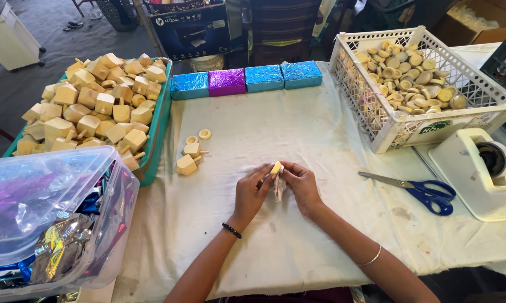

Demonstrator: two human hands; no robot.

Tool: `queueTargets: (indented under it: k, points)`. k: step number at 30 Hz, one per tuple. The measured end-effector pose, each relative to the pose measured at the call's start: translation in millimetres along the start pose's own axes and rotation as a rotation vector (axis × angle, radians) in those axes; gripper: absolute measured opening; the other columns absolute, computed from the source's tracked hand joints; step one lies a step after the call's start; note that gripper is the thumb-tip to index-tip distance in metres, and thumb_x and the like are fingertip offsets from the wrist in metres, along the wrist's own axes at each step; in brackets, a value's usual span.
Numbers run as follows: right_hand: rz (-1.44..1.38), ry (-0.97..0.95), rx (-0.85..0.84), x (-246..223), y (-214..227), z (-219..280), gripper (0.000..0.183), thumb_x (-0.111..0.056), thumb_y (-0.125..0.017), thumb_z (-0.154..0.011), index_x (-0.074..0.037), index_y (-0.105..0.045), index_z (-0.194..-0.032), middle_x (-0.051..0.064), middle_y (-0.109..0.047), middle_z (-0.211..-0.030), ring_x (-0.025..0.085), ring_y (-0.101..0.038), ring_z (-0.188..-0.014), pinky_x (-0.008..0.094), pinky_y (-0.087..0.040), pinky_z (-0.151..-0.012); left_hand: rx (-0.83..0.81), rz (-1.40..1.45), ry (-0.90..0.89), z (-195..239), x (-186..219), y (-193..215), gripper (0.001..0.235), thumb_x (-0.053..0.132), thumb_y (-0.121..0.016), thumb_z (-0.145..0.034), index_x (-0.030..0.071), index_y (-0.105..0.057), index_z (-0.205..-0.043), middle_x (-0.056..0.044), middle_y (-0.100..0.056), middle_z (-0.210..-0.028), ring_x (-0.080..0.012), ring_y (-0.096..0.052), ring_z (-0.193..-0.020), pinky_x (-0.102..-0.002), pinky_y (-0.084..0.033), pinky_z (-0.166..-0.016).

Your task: The person wraps rectangular blocks with shiny blue and purple metallic foil, folding the foil over the edges and pressing it down, and sets finished wrapped blocks in a row on the table. They then pick up small wooden pieces and wipe them one at a time with a cloth.

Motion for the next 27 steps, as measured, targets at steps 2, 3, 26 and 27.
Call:
queueTargets:
  k: [2, 3, 26, 27]
  points:
    - [0.183, 0.143, 0.003, -23, -1, 3, 0.025, -0.01, -0.07, -0.093, -0.002, -0.075, -0.116, 0.005, -0.076, -0.103, 0.011, -0.072, -0.089, 0.026, -0.058, -0.079, -0.024, 0.047, 0.124, -2, -9, -2, 0.03, 0.02, -0.071, -0.098, 0.005, -0.072, -0.125, -0.009, -0.075, -0.109, -0.009, -0.063, -0.068, -0.025, -0.053, -0.06]
    - [0.362, 0.286, 0.007, -42, -5, 7, 0.026, -0.009, -0.071, -0.092, -0.003, -0.075, -0.117, 0.004, -0.077, -0.104, 0.012, -0.073, -0.09, 0.027, -0.059, -0.08, -0.053, 0.092, 0.247, -2, -19, -5, 0.031, 0.019, -0.071, -0.096, 0.003, -0.072, -0.123, -0.006, -0.076, -0.103, -0.0118, -0.055, -0.06, -0.026, -0.049, -0.055]
    - [0.479, 0.25, -0.059, -43, -3, 4, 0.027, -0.006, -0.07, -0.093, -0.007, -0.076, -0.12, 0.004, -0.078, -0.106, 0.011, -0.072, -0.089, 0.026, -0.058, -0.079, -0.061, 0.175, 0.421, 6, -44, -10, 0.03, 0.022, -0.076, -0.092, 0.005, -0.077, -0.117, -0.006, -0.075, -0.074, -0.0054, -0.067, -0.055, -0.023, -0.051, -0.051]
    - [0.675, 0.373, -0.042, -62, -12, 12, 0.028, -0.005, -0.072, -0.091, -0.008, -0.076, -0.118, 0.006, -0.078, -0.107, 0.014, -0.072, -0.085, 0.028, -0.058, -0.076, -0.078, 0.239, 0.425, 7, -47, -13, 0.029, 0.023, -0.075, -0.096, 0.003, -0.076, -0.115, -0.004, -0.079, -0.086, -0.0063, -0.069, -0.057, -0.023, -0.053, -0.052]
Point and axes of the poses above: each hand's wrist, its own z-axis away from the middle knuckle, its own y-axis out of the back of the hand, x = y × z, the point moved 10 cm from there along -z, towards the middle knuckle
